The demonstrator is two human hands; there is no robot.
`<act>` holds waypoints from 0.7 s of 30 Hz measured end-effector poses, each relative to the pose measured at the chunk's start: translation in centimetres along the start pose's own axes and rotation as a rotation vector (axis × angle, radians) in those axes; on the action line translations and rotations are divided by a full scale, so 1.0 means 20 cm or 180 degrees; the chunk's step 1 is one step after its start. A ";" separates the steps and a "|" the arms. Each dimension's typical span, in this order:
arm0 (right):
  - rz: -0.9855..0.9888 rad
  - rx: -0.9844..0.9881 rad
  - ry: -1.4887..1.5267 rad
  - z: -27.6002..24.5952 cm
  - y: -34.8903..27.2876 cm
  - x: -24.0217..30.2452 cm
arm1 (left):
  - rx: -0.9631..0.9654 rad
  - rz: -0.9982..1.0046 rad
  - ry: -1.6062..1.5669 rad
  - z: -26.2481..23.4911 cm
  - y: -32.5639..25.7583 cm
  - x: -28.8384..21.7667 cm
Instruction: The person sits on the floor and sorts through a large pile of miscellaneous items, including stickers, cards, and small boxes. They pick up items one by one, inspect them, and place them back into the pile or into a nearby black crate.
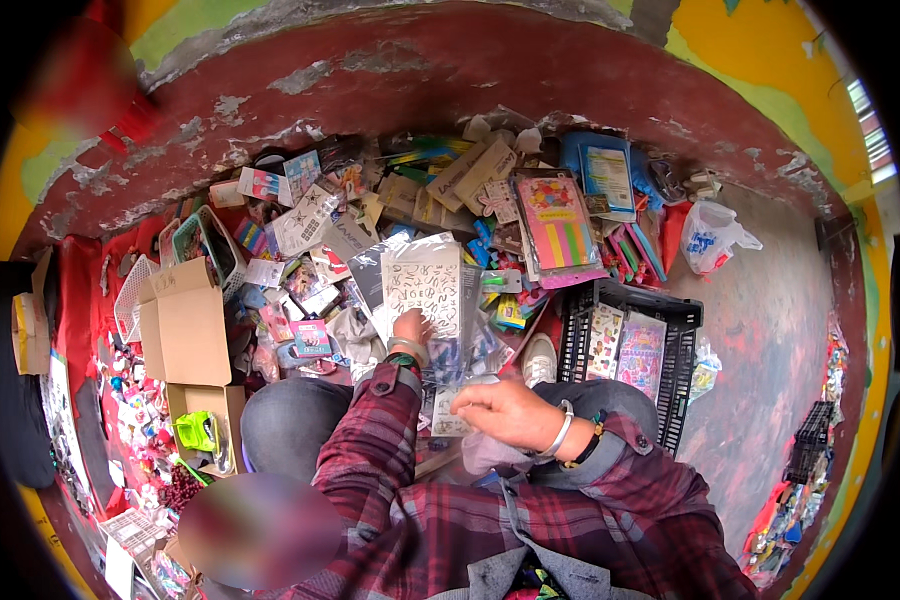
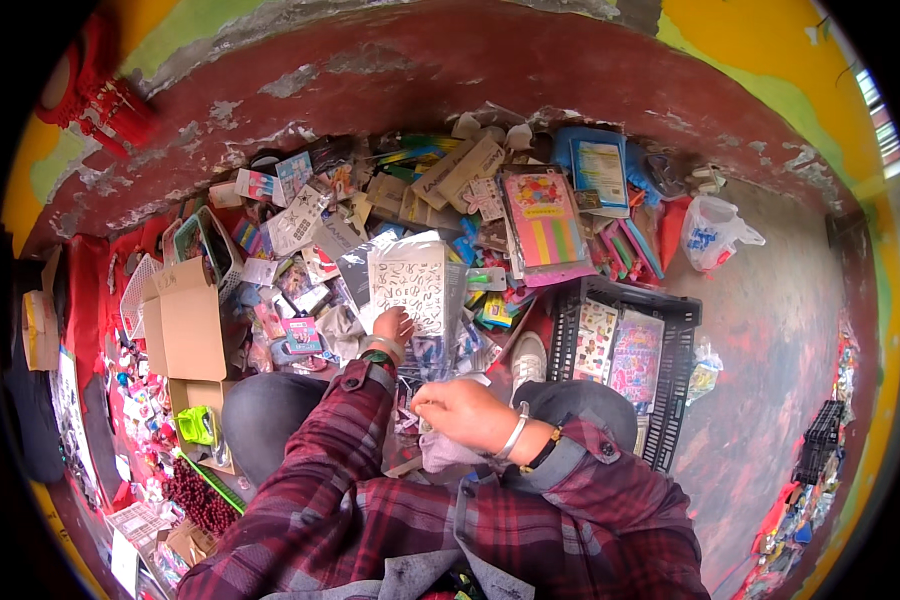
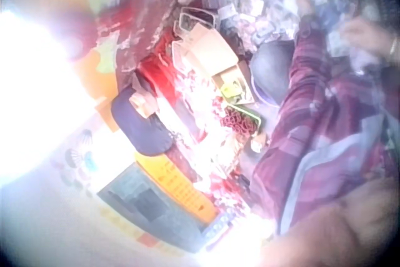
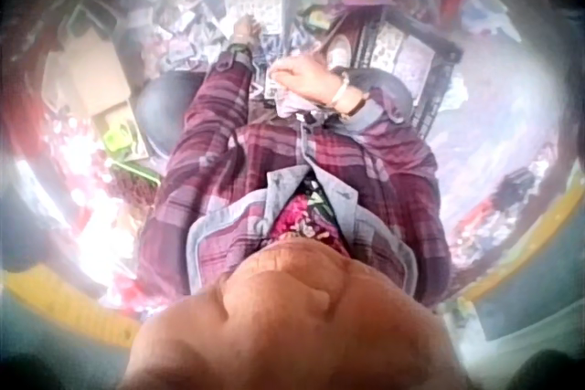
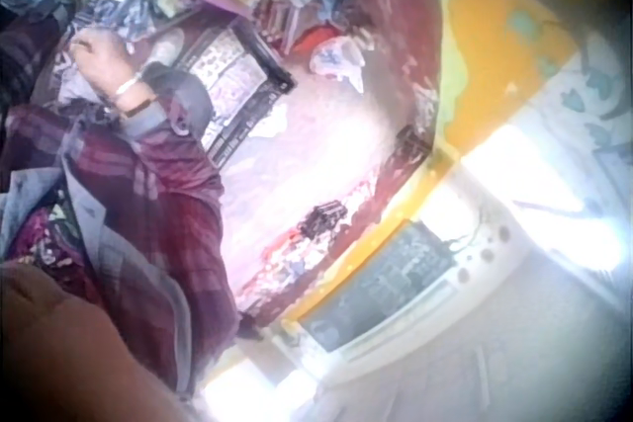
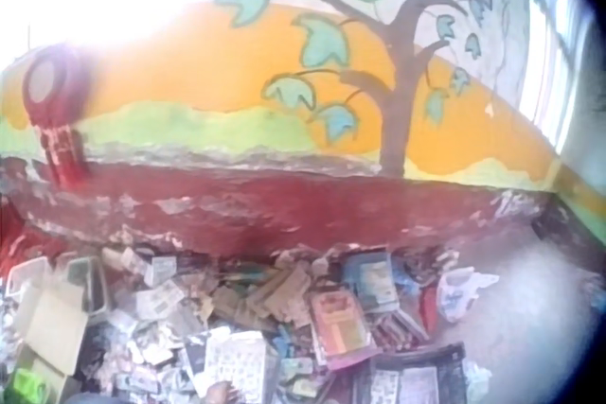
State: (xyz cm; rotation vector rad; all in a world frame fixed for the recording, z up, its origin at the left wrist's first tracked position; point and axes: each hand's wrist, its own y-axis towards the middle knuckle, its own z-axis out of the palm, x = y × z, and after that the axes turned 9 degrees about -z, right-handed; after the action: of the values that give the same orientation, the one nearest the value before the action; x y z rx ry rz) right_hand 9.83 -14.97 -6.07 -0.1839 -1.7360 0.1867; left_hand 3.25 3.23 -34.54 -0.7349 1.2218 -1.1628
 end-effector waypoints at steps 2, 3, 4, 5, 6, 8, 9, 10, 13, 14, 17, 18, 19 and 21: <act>-0.0261 -0.0022 -0.0492 0.02 -0.02 0.00 | 0.0066 -0.0018 0.0134 -0.06 0.11 0.02; -0.0340 -0.0004 -0.0691 0.02 -0.03 0.02 | 0.0096 -0.0015 0.0188 -0.08 0.17 0.05; -0.0416 0.0013 -0.0889 0.01 -0.04 0.04 | 0.0127 -0.0015 0.0244 -0.11 0.25 0.07; -0.0409 -0.0006 -0.0868 0.01 -0.04 0.05 | 0.0168 0.0140 0.0325 -0.16 0.34 0.10; -0.0446 0.0054 -0.0915 0.01 -0.04 0.07 | 0.0125 0.0509 0.0996 -0.25 0.48 0.13; -0.0504 0.0119 -0.0993 0.01 -0.05 0.07 | -0.0023 0.1059 0.2169 -0.35 0.62 0.16; -0.0468 0.0136 -0.1049 0.01 -0.04 0.06 | -0.0085 0.1104 0.2381 -0.33 0.63 0.18; -0.0434 0.0148 -0.1113 -0.01 -0.04 0.06 | -0.0084 0.1099 0.2374 -0.32 0.63 0.18; -0.0348 0.0106 -0.1251 0.00 -0.03 0.05 | -0.0138 0.1105 0.2146 -0.37 0.62 0.17; -0.0311 0.0069 -0.1308 0.00 -0.02 0.05 | -0.0066 0.0799 0.1377 -0.37 0.60 0.17; -0.0373 -0.0049 -0.1466 -0.01 -0.06 -0.01 | -0.0148 -0.0125 -0.0440 0.00 0.15 0.05; -0.0459 -0.0028 -0.1515 0.00 -0.05 -0.01 | 0.0025 0.0029 -0.0369 0.05 0.06 0.01; -0.0420 0.0104 -0.1519 0.01 -0.05 0.02 | 0.0131 0.0110 -0.0480 0.08 0.03 -0.05; -0.0338 0.0381 -0.1547 0.02 -0.04 0.10 | 0.0390 0.0284 -0.0640 0.15 0.04 -0.18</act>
State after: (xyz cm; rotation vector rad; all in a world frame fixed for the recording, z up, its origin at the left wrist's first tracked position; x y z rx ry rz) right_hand 9.08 -15.36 -4.10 0.0484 -2.2037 0.2727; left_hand 6.56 6.43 -33.44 -0.6810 0.9968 -1.0537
